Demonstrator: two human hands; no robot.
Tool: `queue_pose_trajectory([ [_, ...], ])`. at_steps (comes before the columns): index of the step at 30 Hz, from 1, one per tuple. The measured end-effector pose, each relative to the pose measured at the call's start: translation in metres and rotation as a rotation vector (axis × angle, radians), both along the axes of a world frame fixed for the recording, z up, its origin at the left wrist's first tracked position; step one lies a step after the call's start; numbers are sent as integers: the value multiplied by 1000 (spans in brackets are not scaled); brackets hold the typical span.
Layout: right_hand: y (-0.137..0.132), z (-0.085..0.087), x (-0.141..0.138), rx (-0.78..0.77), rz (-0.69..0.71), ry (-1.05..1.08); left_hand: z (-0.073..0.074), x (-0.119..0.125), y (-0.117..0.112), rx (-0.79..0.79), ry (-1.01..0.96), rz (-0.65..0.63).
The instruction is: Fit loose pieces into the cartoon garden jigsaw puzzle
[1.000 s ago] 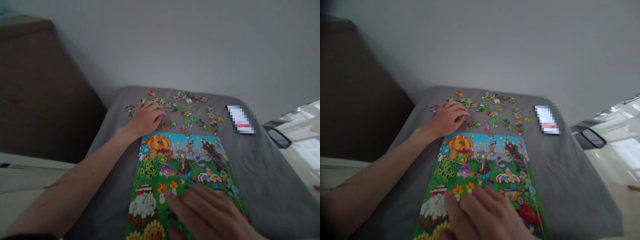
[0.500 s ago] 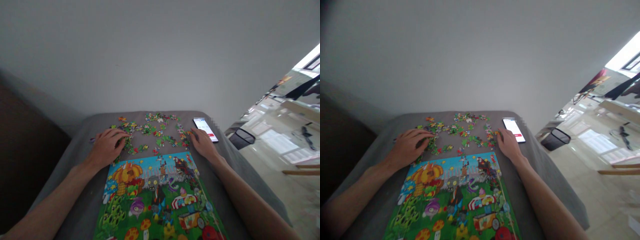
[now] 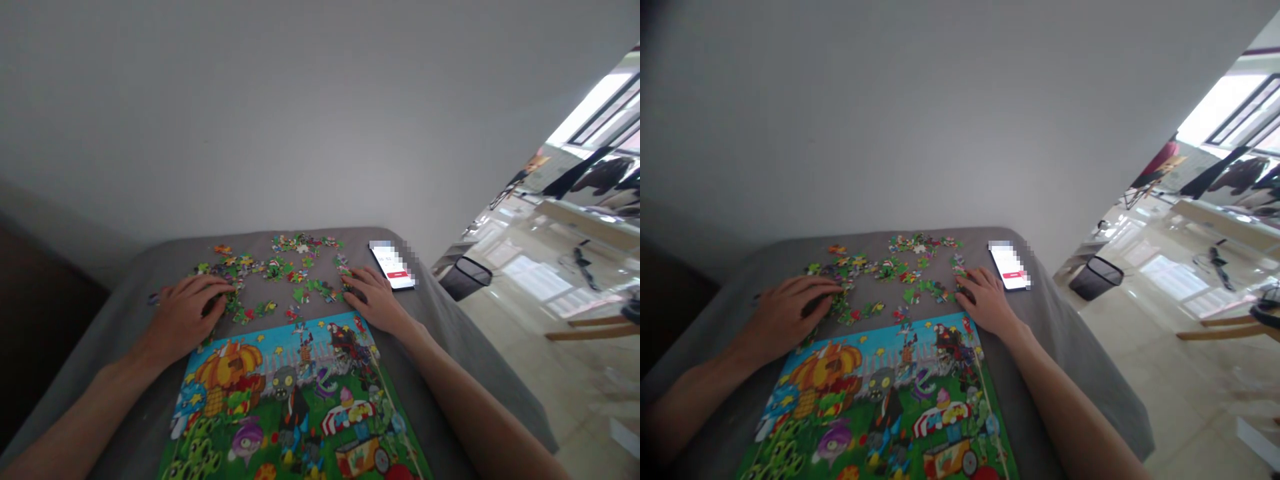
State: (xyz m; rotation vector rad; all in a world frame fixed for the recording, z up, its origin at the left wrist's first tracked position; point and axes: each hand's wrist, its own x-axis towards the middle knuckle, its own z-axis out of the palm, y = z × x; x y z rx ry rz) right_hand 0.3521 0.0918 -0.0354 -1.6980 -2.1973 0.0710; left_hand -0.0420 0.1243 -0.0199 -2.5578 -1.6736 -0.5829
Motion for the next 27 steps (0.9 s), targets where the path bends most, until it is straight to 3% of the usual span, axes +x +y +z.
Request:
queue_pose_trajectory([
  [7,3,7,-6,78,-170,85,0,-2,0,36,-44,-26],
  [14,14,7,-18,139,-176,144,1,1,-3,59,-20,-48],
  [17,9,15,-17,160,-99,220,7,4,-11,65,-29,-45],
  [21,-5,24,-17,125,103,340,14,14,-20,71,-62,-82],
  [24,-26,34,-34,-86,254,450,10,23,-22,61,-71,-143],
  [27,-71,54,-73,-272,330,558,5,34,-28,36,-54,-234],
])
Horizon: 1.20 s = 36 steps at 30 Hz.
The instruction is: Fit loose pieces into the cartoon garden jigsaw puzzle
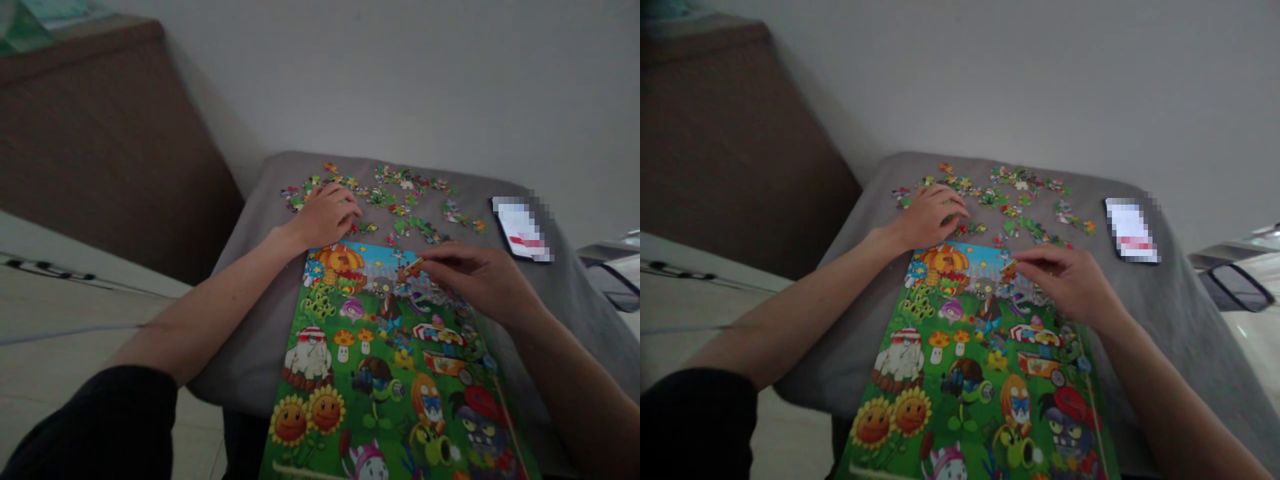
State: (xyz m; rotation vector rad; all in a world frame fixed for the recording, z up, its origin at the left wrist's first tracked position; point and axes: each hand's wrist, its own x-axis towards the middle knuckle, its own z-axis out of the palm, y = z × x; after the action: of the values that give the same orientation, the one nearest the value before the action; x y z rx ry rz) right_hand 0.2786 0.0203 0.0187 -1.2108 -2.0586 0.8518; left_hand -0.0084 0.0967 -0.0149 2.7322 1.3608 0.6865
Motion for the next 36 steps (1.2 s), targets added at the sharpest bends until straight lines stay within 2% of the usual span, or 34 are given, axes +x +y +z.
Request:
queue_pose_trajectory([
  [3,-59,20,-52,-157,307,-14,-2,11,-9,6,4,-100],
  [5,-93,25,-81,-225,471,-63,-1,18,-14,25,3,-157],
  [7,-115,23,-100,-302,537,-98,1,23,-18,44,7,-197],
  [9,-126,16,-111,-353,581,-127,4,26,-22,48,23,-214],
  [12,-129,2,-115,-310,585,-155,10,27,-26,36,59,-209],
  [17,-128,-10,-120,-115,609,-170,17,26,-28,55,110,-169],
  [20,-126,-6,-124,-25,655,-226,17,25,-28,66,118,-145],
  [23,-124,0,-127,0,665,-246,18,23,-28,44,110,-135],
  [30,-119,-3,-127,46,573,-252,21,20,-29,5,74,-145],
  [33,-123,-1,-120,159,524,-239,20,20,-29,3,65,-140],
  [36,-134,2,-110,346,543,-264,20,20,-29,3,74,-137],
])
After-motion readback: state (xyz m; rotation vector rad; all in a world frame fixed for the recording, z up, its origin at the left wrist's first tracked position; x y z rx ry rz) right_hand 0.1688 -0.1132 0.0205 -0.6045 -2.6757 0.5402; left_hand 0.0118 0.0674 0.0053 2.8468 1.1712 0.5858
